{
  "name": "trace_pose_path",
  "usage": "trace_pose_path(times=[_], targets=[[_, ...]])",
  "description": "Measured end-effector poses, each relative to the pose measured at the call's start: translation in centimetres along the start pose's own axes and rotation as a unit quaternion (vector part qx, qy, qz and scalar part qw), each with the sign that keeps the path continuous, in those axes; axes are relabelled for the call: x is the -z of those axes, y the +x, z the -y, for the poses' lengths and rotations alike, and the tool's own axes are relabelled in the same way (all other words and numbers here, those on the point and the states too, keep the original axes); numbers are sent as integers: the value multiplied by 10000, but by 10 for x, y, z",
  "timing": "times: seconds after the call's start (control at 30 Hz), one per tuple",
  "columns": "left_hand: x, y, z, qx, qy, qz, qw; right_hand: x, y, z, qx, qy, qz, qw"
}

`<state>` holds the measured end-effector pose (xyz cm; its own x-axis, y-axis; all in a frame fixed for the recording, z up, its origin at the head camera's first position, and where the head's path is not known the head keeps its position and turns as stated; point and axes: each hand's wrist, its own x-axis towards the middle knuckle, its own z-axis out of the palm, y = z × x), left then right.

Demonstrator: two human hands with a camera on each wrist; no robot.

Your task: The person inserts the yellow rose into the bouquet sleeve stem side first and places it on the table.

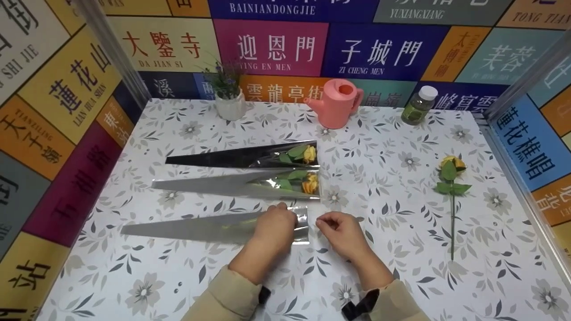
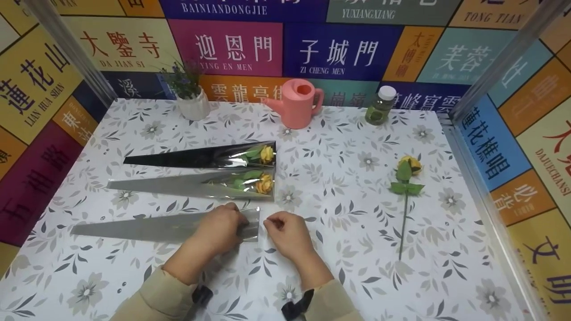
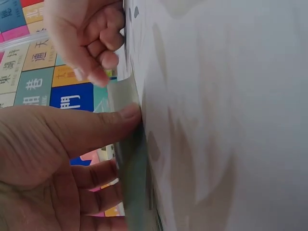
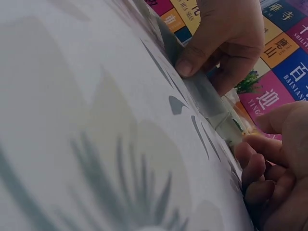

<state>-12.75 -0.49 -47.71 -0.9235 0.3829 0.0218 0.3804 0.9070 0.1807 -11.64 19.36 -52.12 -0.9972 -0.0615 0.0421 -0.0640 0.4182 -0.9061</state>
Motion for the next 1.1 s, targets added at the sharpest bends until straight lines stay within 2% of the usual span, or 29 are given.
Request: trace_pose_path(times=[0.13, 0.27, 0.47, 0.6, 0.77, 0.83, 0.93, 1.1], targets=[[0, 0, 0, -57, -132, -99, 9998, 0, -2, 1, 72, -350, 189, 9992], [3, 1, -3, -107, -486, -66, 9987, 1, -2, 2, 40, -300, 305, 9991], [9, 2, -6, -232, -1213, 199, 9921, 2, -1, 4, 141, 413, 141, 9989], [11, 4, -10, -28, -1695, 250, 9852, 3, -1, 6, 39, 851, 41, 9964], [12, 9, -18, 599, -2509, -297, 9657, 4, 0, 6, -50, 968, -26, 9953], [10, 11, -21, 808, -2673, -531, 9587, 4, 0, 5, 8, 1019, -21, 9948], [5, 14, -23, 991, -2704, -755, 9547, 4, 0, 4, 109, 1051, -13, 9944], [-2, 17, -24, 1155, -2617, -961, 9534, 1, 1, 2, 280, 981, -54, 9948]])
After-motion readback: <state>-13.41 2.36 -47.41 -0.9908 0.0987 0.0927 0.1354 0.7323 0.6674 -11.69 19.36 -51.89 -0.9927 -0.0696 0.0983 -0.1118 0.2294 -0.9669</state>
